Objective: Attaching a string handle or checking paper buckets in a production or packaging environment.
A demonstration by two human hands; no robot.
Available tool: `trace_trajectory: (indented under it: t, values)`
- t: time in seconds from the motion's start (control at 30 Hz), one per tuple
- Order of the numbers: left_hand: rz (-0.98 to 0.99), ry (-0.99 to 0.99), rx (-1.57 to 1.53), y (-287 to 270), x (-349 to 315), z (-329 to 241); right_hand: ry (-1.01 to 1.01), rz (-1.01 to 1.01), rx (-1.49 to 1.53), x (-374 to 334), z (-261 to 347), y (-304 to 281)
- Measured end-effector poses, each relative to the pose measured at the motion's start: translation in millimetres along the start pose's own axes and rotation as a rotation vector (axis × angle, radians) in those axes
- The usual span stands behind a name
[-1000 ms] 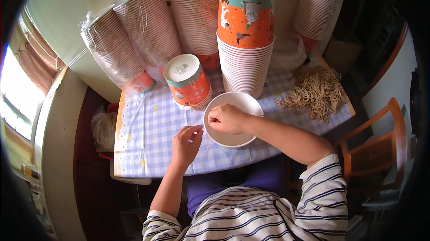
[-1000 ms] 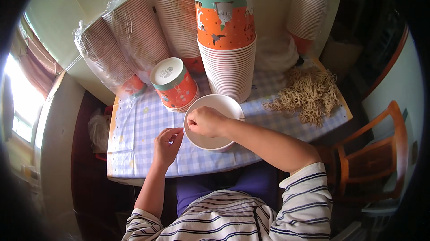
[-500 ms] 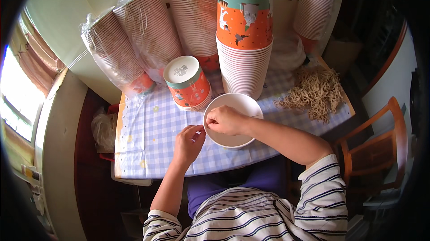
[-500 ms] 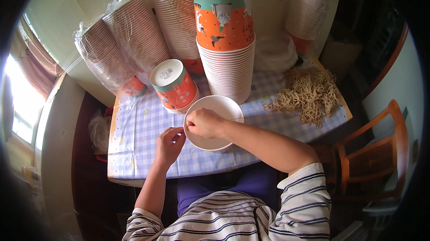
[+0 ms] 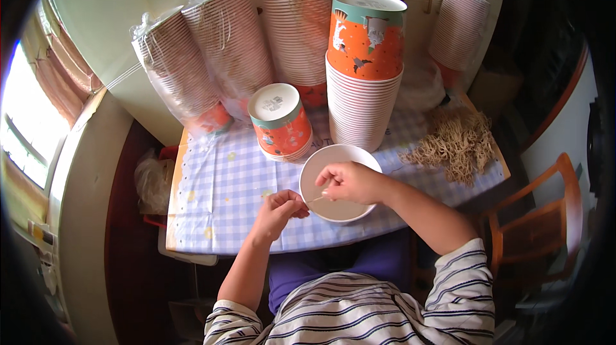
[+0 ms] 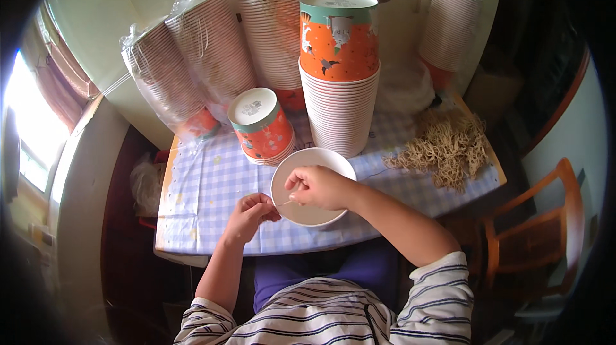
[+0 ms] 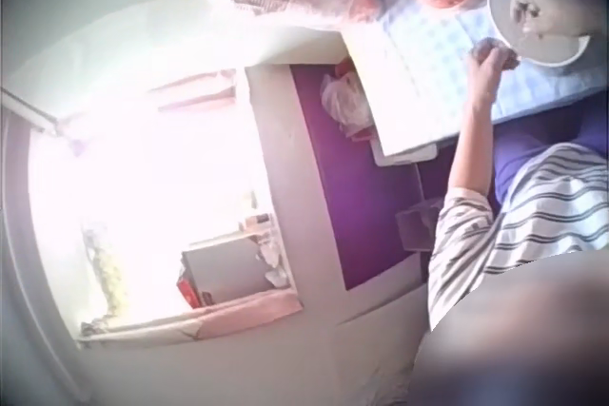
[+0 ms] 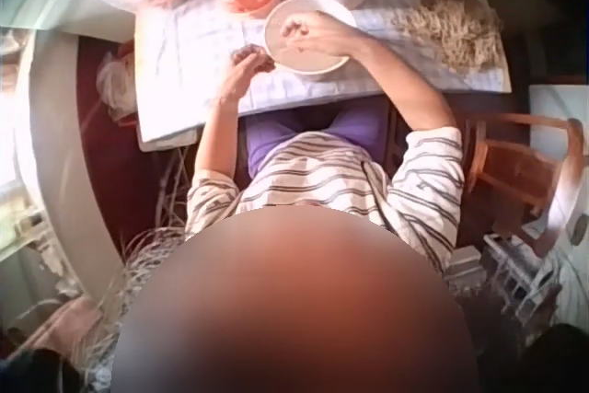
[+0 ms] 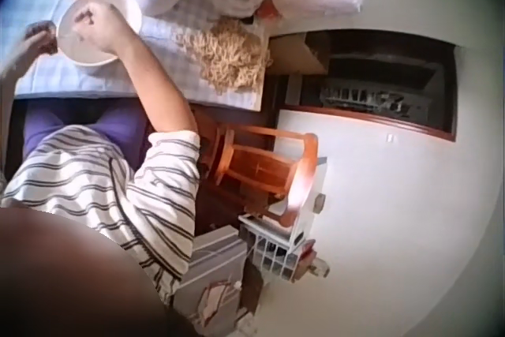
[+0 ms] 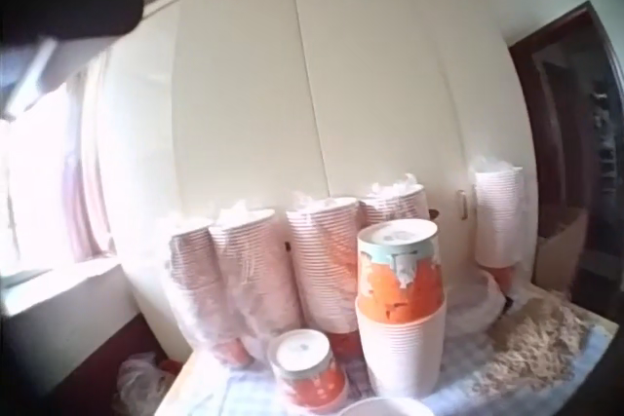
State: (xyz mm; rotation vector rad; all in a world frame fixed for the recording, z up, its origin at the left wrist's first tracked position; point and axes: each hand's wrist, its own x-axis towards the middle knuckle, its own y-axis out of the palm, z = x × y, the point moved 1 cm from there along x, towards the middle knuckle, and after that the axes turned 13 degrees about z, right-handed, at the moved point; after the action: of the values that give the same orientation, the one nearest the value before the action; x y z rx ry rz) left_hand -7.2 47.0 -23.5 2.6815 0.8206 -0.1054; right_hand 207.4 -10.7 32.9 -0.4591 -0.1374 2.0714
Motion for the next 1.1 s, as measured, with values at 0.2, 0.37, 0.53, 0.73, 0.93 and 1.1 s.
trace_trajectory:
  t: [0.2, 0.37, 0.53, 0.73, 0.93, 1.1]
  values:
    - [0.158, -0.016, -0.558, 28, -27, 24, -0.172, -0.216, 0.012, -62, 30, 58]
    - [0.253, 0.073, -0.778, 44, -27, 54, -0.354, -0.568, -0.290, -62, -7, 109]
    - [0.237, 0.221, -0.712, 58, -22, 71, -0.338, -0.777, -0.159, -43, -37, 120]
    - [0.207, 0.291, -0.480, 59, -19, 83, -0.339, -0.675, 0.423, -20, -81, 143]
    - [0.213, 0.249, -0.485, 59, -25, 88, -0.234, -0.752, 0.098, -32, -67, 157]
    - [0.175, 0.316, -0.323, 55, -32, 93, -0.231, -0.917, -0.308, -45, -46, 151]
